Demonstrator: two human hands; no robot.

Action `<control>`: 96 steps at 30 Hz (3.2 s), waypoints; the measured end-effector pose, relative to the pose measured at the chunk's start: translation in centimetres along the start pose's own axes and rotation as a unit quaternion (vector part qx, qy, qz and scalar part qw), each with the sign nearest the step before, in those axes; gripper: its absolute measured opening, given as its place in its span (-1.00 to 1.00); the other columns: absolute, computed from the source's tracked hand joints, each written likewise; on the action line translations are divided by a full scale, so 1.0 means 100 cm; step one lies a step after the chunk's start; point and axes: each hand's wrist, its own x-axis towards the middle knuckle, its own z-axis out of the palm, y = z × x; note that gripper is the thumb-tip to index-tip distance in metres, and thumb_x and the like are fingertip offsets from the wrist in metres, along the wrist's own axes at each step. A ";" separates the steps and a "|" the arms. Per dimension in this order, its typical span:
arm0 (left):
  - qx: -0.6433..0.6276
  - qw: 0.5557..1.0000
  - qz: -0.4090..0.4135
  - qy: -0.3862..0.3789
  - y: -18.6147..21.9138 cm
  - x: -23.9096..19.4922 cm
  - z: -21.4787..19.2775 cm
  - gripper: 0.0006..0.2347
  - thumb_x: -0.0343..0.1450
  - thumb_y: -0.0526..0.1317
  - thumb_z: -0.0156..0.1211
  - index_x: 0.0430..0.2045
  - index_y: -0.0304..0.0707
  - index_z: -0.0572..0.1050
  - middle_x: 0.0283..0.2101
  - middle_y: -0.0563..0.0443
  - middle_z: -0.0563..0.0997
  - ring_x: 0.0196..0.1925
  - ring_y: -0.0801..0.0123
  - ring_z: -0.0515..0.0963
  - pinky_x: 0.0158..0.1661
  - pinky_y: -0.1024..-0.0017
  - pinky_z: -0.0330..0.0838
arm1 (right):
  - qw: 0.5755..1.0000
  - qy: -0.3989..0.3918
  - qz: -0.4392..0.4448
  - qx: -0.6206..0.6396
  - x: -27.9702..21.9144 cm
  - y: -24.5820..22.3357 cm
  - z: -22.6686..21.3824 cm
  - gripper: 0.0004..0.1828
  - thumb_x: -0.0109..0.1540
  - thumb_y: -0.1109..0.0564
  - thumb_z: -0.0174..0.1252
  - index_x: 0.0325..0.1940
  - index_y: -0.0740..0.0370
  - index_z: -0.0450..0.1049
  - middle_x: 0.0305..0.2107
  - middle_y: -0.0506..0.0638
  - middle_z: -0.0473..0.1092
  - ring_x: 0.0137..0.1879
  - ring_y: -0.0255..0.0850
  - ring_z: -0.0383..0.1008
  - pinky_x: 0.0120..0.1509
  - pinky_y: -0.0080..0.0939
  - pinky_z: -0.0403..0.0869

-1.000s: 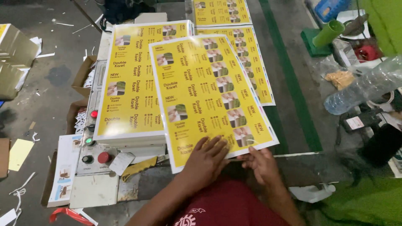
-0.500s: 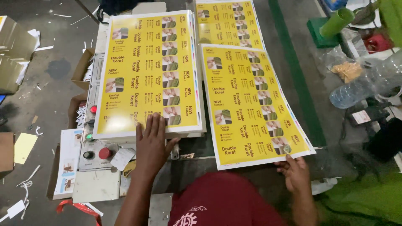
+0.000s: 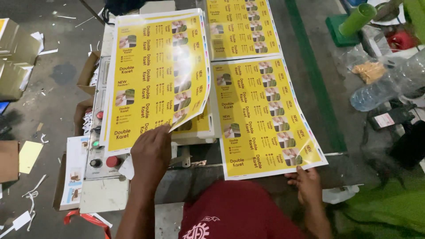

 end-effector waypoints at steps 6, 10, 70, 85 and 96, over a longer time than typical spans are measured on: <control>-0.024 0.999 -0.022 -0.005 -0.001 -0.007 0.011 -0.91 0.42 -0.39 0.25 -0.24 -0.32 0.56 -0.21 -0.16 0.69 -0.16 0.03 0.68 -0.05 0.18 0.55 | 1.000 -0.014 0.018 -0.013 0.032 0.005 0.021 -0.71 0.41 0.12 0.00 0.18 0.30 0.32 -0.20 0.15 0.52 -0.29 -0.10 0.59 -0.38 -0.19 0.50; -0.034 0.999 -0.020 -0.019 -0.002 -0.009 0.016 -0.86 0.38 -0.39 0.24 -0.21 -0.33 0.58 -0.21 -0.17 0.69 -0.15 0.02 0.69 -0.09 0.18 0.55 | 0.999 -0.045 -0.017 -0.005 0.051 -0.031 0.056 -0.70 0.40 0.08 0.03 0.16 0.25 0.29 -0.16 0.09 0.51 -0.26 -0.13 0.60 -0.37 -0.20 0.49; 0.004 0.999 -0.024 -0.044 -0.004 -0.008 0.021 -0.92 0.42 -0.31 0.25 -0.28 -0.28 0.58 -0.27 -0.10 0.70 -0.23 0.07 0.68 -0.18 0.18 0.52 | 0.999 -0.041 0.011 -0.020 0.022 -0.009 0.023 -0.68 0.38 0.11 0.04 0.19 0.24 0.39 -0.22 0.08 0.52 -0.33 -0.16 0.56 -0.40 -0.22 0.47; -0.093 0.995 0.031 -0.013 0.020 -0.013 0.027 -0.78 0.34 -0.34 0.28 -0.15 -0.30 0.59 -0.10 -0.13 0.68 -0.10 0.07 0.69 -0.13 0.23 0.56 | 0.993 -0.089 0.041 -0.069 0.022 -0.048 0.071 -0.38 0.35 0.07 0.02 0.52 0.17 0.18 -0.11 0.17 0.56 -0.27 -0.18 0.57 -0.31 -0.21 0.49; -0.170 0.969 0.131 -0.122 0.108 -0.027 0.086 -0.75 0.39 -0.18 0.28 -0.16 -0.36 0.54 0.00 -0.21 0.61 0.15 -0.02 0.55 0.20 0.00 0.31 | 0.961 -0.273 0.040 0.011 -0.039 -0.067 0.143 -0.63 0.37 0.06 0.08 0.21 0.30 0.40 -0.15 0.09 0.53 -0.20 -0.20 0.61 -0.25 -0.18 0.56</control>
